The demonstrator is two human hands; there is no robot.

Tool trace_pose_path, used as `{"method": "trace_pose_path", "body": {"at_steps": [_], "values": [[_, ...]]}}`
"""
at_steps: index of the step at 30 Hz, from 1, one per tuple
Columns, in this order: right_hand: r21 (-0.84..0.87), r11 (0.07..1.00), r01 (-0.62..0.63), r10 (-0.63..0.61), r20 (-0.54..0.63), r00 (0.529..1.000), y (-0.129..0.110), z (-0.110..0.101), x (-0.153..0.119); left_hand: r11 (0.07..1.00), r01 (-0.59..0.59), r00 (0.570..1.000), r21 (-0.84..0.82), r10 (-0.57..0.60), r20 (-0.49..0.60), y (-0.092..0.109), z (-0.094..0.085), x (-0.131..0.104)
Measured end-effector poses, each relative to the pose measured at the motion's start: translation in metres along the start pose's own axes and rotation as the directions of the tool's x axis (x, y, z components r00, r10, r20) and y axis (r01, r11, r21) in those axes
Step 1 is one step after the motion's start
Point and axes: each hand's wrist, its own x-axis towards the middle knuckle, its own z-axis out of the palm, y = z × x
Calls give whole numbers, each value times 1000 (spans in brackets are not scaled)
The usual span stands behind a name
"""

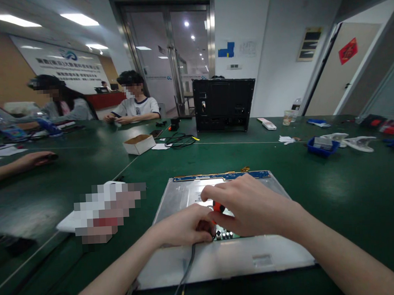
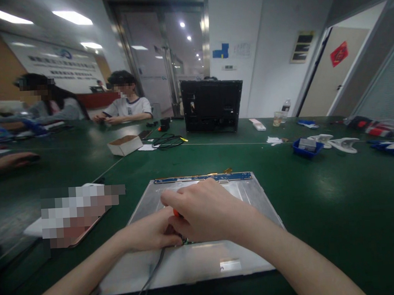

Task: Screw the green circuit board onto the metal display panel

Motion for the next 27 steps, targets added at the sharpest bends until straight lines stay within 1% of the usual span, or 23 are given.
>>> {"method": "trace_pose_path", "body": {"at_steps": [6,10,14,19,24,27], "values": [[33,999,37,-38,15,999,0,-2,-1,999,-40,999,4,40,10,3,-2,1],[32,999,18,-18,9,1000,1,-2,-1,998,-59,998,-18,59,6,2,-1,1],[33,999,1,-1,3,1000,1,-3,-1,998,-40,999,-42,40,12,1,-1,1],[19,1000,15,-15,-2,1000,1,-2,-2,998,-43,999,-45,44,22,1,-1,1],[-16,1000,-10,10,8,1000,0,-1,-1,1000,-3,1000,7,3,3,-1,0,1],[-30,999,-12,12,-1,1000,0,-1,0,1000,14,1000,0,-14,-3,-2,0,1]]}}
